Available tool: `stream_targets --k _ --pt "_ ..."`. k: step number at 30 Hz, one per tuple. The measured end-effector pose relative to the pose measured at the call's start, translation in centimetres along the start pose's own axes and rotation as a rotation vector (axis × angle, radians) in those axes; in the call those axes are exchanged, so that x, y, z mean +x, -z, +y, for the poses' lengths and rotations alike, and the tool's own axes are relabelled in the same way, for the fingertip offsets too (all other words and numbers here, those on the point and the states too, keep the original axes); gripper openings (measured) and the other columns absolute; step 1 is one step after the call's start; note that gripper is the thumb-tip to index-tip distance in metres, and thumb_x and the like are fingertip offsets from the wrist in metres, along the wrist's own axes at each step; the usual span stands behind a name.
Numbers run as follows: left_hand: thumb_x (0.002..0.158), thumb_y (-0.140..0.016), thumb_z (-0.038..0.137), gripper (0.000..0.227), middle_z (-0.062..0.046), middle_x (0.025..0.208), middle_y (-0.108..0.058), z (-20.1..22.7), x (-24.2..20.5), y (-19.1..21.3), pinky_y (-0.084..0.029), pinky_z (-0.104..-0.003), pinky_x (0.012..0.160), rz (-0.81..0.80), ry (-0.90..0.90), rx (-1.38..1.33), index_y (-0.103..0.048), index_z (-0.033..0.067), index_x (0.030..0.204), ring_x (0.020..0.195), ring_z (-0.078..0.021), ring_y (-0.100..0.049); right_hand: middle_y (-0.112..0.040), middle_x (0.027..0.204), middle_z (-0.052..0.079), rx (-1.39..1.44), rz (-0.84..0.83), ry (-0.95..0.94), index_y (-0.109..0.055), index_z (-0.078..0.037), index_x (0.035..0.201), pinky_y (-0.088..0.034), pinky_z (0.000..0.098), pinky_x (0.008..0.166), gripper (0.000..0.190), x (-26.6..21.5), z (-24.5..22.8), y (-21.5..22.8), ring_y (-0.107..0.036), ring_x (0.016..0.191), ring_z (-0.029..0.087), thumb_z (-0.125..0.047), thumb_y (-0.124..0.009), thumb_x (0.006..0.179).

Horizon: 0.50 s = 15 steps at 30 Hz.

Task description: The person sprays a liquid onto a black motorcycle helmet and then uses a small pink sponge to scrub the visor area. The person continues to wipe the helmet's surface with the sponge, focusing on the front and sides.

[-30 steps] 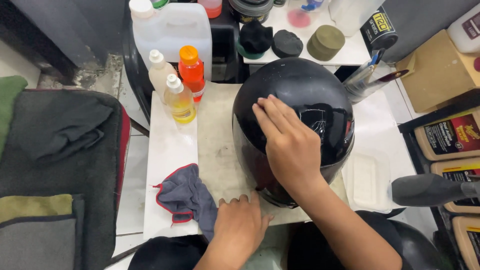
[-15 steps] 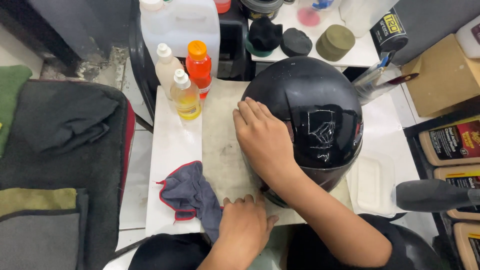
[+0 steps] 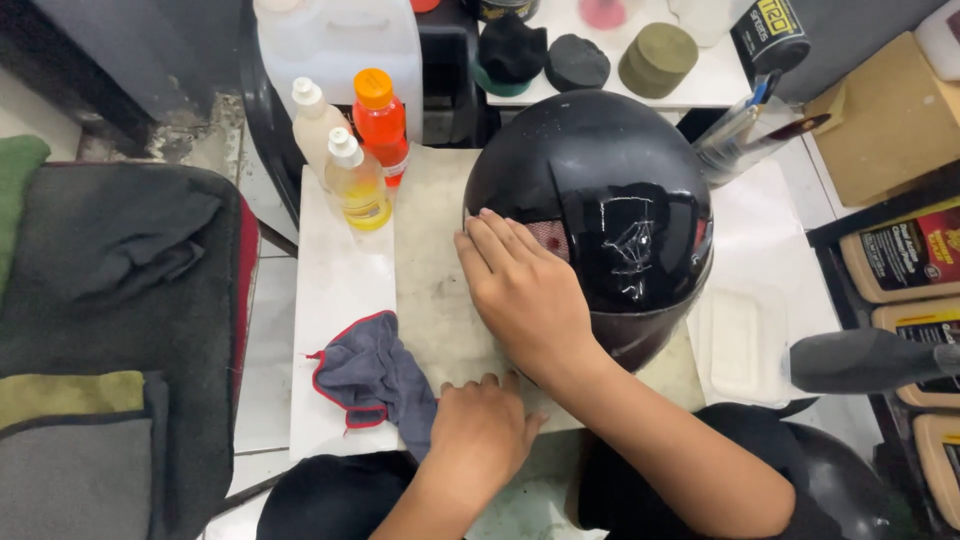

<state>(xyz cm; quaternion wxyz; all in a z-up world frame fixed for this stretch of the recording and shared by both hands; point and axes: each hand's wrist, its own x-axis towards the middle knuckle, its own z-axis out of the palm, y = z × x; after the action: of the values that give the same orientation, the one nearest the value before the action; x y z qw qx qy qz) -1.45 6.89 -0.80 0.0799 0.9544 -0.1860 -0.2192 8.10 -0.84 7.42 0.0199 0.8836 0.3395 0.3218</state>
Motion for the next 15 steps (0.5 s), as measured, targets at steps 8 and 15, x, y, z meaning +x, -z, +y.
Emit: stream_targets --k 8,15 --pt "0.098 -0.048 0.062 0.055 -0.010 0.098 -0.068 0.3 0.8 -0.4 -0.050 -0.051 0.071 -0.019 0.008 0.017 -0.059 0.0121 0.116 0.084 -0.0336 -0.069 -0.065 0.125 0.017 0.154 0.049 -0.025 -0.068 0.005 0.116 -0.053 0.0416 0.103 0.032 -4.4 0.9 7.2 -0.064 0.119 0.032 0.003 -0.039 0.103" --pt "0.099 -0.047 0.061 0.052 -0.011 0.096 -0.069 0.4 0.9 -0.4 -0.051 -0.048 0.072 -0.056 0.025 0.020 -0.062 0.0118 0.108 0.086 -0.0370 -0.069 -0.069 0.117 0.020 0.364 0.316 -0.297 -0.071 0.005 0.109 -0.054 0.0382 0.104 0.033 -8.0 4.2 8.3 -0.070 0.111 0.036 0.015 -0.041 0.101"
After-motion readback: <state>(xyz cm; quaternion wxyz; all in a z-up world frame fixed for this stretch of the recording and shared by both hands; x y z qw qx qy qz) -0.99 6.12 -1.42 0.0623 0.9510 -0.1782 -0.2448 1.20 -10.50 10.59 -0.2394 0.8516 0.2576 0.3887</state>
